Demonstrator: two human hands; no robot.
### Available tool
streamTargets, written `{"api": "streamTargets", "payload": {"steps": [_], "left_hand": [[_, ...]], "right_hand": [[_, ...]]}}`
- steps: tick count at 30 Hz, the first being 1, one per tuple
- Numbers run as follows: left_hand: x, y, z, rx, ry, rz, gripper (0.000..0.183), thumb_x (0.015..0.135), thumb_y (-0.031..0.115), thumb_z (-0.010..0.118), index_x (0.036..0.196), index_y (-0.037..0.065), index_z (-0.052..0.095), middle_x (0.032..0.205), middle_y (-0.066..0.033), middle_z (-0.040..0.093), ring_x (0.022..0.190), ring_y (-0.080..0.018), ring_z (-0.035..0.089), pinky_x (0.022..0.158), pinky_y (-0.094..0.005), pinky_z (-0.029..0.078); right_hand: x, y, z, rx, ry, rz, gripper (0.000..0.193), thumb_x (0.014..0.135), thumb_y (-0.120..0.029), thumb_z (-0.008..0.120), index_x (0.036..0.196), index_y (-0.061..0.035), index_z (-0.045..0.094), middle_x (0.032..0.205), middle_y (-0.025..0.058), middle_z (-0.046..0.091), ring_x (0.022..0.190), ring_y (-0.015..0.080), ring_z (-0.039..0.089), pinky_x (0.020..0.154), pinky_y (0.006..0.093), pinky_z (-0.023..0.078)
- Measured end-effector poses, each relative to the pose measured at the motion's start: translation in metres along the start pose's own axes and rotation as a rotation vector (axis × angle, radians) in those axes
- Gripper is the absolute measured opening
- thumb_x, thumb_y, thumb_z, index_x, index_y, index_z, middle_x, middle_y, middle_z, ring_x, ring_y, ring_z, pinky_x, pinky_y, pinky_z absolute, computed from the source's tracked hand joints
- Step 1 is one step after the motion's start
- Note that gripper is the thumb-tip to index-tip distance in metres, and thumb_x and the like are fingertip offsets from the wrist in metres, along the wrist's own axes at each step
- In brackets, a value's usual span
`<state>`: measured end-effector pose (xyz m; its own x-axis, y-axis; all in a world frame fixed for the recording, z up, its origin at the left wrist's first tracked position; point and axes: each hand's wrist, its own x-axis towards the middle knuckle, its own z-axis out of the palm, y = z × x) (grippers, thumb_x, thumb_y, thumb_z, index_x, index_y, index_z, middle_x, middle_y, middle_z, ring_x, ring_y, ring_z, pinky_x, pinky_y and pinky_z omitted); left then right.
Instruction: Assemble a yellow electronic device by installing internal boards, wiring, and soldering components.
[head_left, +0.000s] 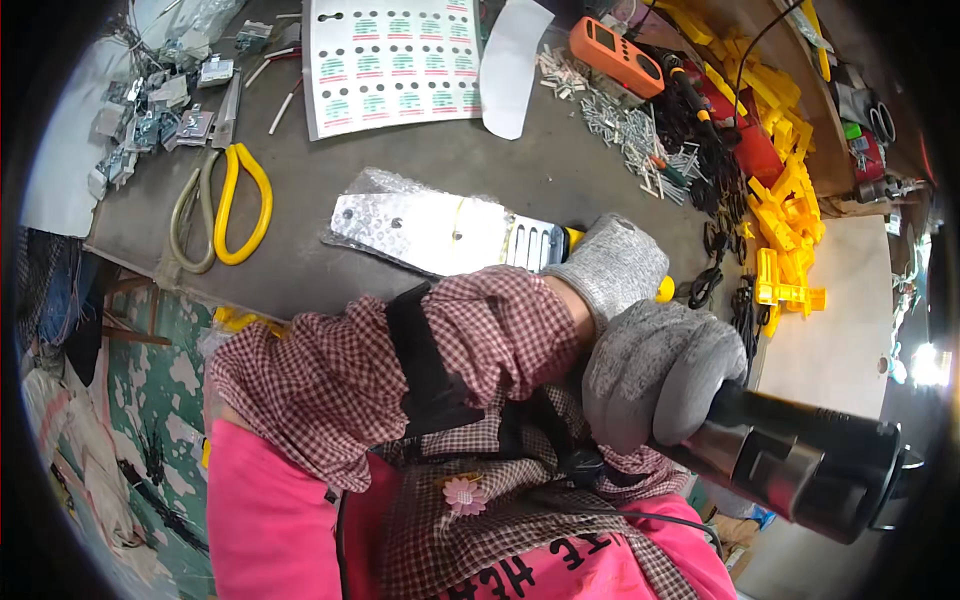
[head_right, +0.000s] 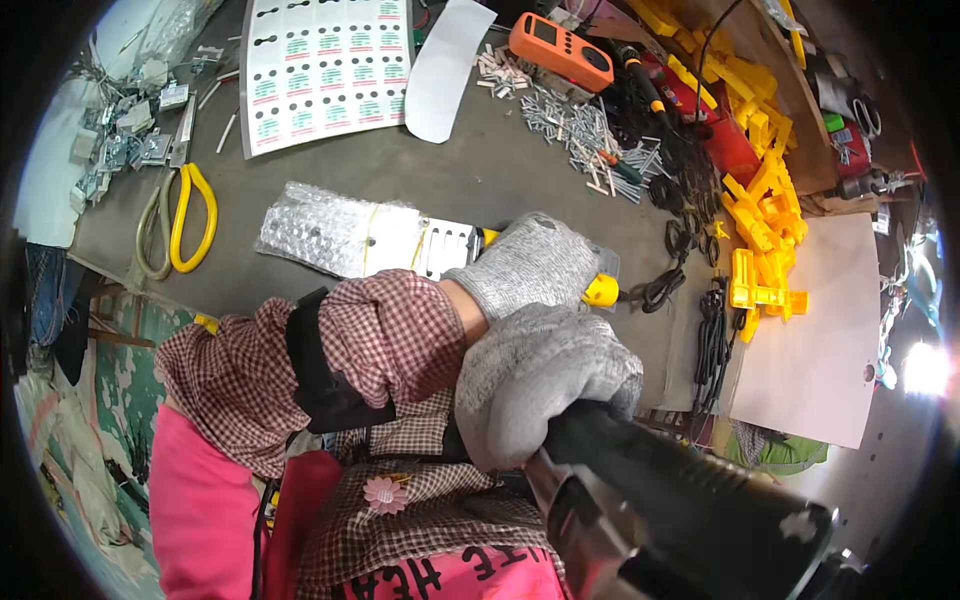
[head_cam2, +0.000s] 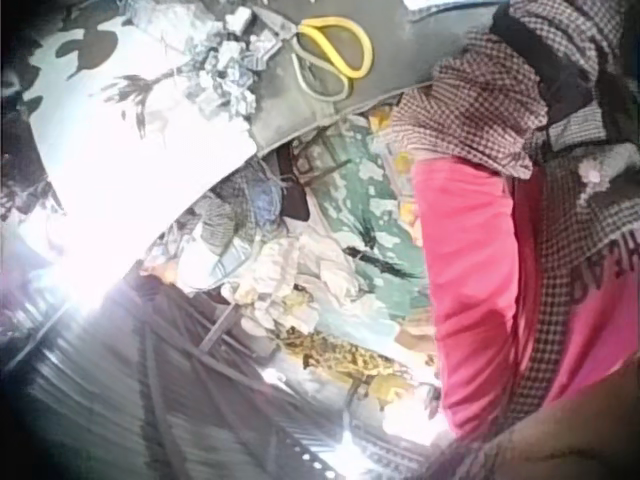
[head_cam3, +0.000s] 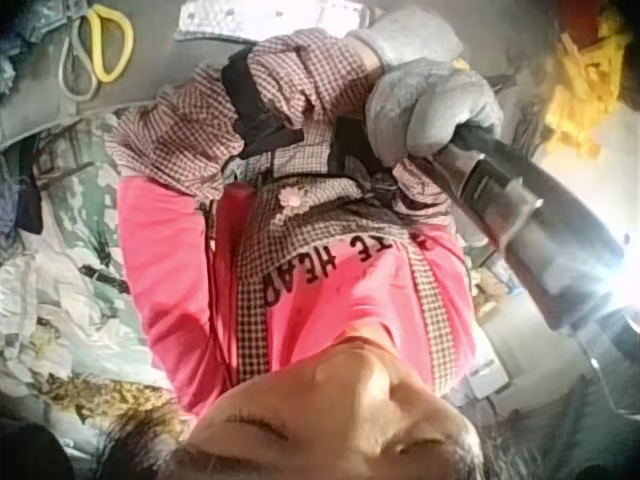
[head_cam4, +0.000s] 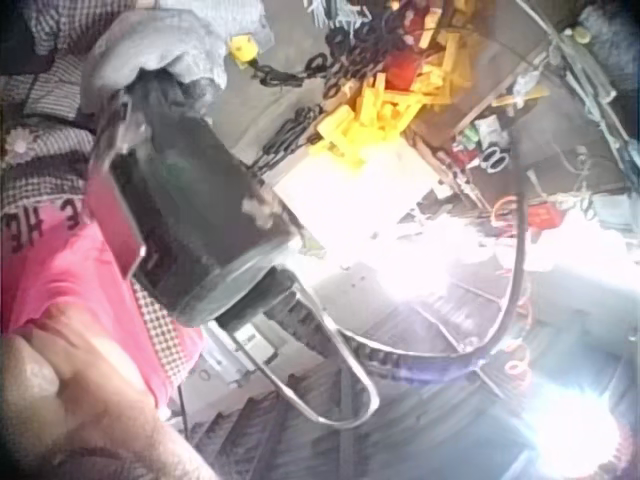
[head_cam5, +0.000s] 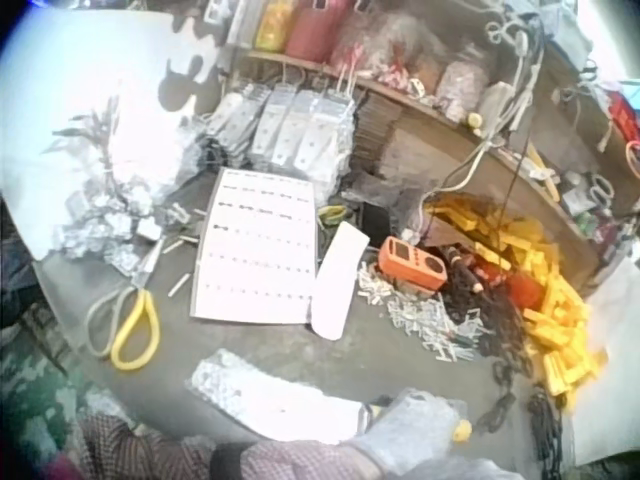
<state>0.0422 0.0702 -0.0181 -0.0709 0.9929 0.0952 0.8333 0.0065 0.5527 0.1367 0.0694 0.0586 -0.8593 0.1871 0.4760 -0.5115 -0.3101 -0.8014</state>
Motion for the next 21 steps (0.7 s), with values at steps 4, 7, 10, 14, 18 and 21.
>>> {"api": "streamTargets", "payload": {"steps": [4,7,10,14,18,21], "left_hand": [[0.0,0.002,0.006,-0.014,0.134,0.032,0.025,0.082,0.03,0.066,0.09,0.009,0.075,0.081,-0.0151,0.073,0.08,-0.0315,0.073,0.074,-0.0433,0.055],[-0.008,0.011,0.002,0.065,0.172,0.005,0.024,0.082,0.029,0.065,0.086,0.008,0.076,0.081,-0.0167,0.073,0.08,-0.0314,0.073,0.074,-0.0435,0.055],[-0.01,0.002,-0.001,-0.048,0.126,0.025,0.025,0.082,0.026,0.066,0.09,0.004,0.074,0.083,-0.019,0.073,0.082,-0.0343,0.072,0.077,-0.0438,0.056],[-0.012,0.008,-0.004,-0.007,0.046,-0.022,0.026,0.084,0.026,0.069,0.102,0.008,0.072,0.089,-0.0163,0.073,0.087,-0.0333,0.071,0.079,-0.0446,0.055],[-0.002,0.009,-0.003,0.072,0.005,-0.019,0.029,0.085,0.028,0.066,0.11,0.014,0.07,0.09,-0.0173,0.073,0.088,-0.0345,0.072,0.078,-0.0443,0.056],[0.0,0.001,-0.001,0.079,0.032,0.021,0.029,0.087,0.032,0.062,0.109,0.015,0.07,0.089,-0.0172,0.074,0.086,-0.0347,0.072,0.076,-0.0456,0.056]], "right_hand": [[0.0,0.006,-0.001,-0.013,-0.201,0.083,0.031,0.093,-0.032,0.068,0.084,-0.0058,0.053,0.067,0.0122,0.062,0.051,0.0255,0.06,0.049,0.0373,0.054],[-0.007,0.001,-0.011,-0.088,-0.254,0.09,0.037,0.093,-0.04,0.065,0.096,-0.0058,0.053,0.071,0.0117,0.063,0.052,0.0247,0.06,0.052,0.0367,0.054],[-0.011,-0.011,-0.023,-0.233,-0.29,0.047,0.062,0.091,-0.057,0.06,0.124,-0.0053,0.054,0.08,0.0106,0.064,0.056,0.0225,0.058,0.059,0.0357,0.053],[-0.007,-0.049,-0.039,-0.208,-0.353,-0.214,0.089,0.084,-0.065,0.067,0.14,0.0012,0.046,0.065,0.0025,0.06,0.041,0.0119,0.053,0.036,0.028,0.043],[-0.012,-0.016,-0.057,0.201,-0.297,0.177,0.036,0.084,-0.03,0.077,0.077,-0.0028,0.056,0.068,0.0151,0.064,0.053,0.0277,0.062,0.048,0.0417,0.05],[-0.007,-0.004,-0.06,0.229,-0.412,0.238,0.027,0.082,-0.022,0.078,0.069,-0.0076,0.059,0.064,0.0061,0.064,0.053,0.0196,0.062,0.047,0.0376,0.048]]}}
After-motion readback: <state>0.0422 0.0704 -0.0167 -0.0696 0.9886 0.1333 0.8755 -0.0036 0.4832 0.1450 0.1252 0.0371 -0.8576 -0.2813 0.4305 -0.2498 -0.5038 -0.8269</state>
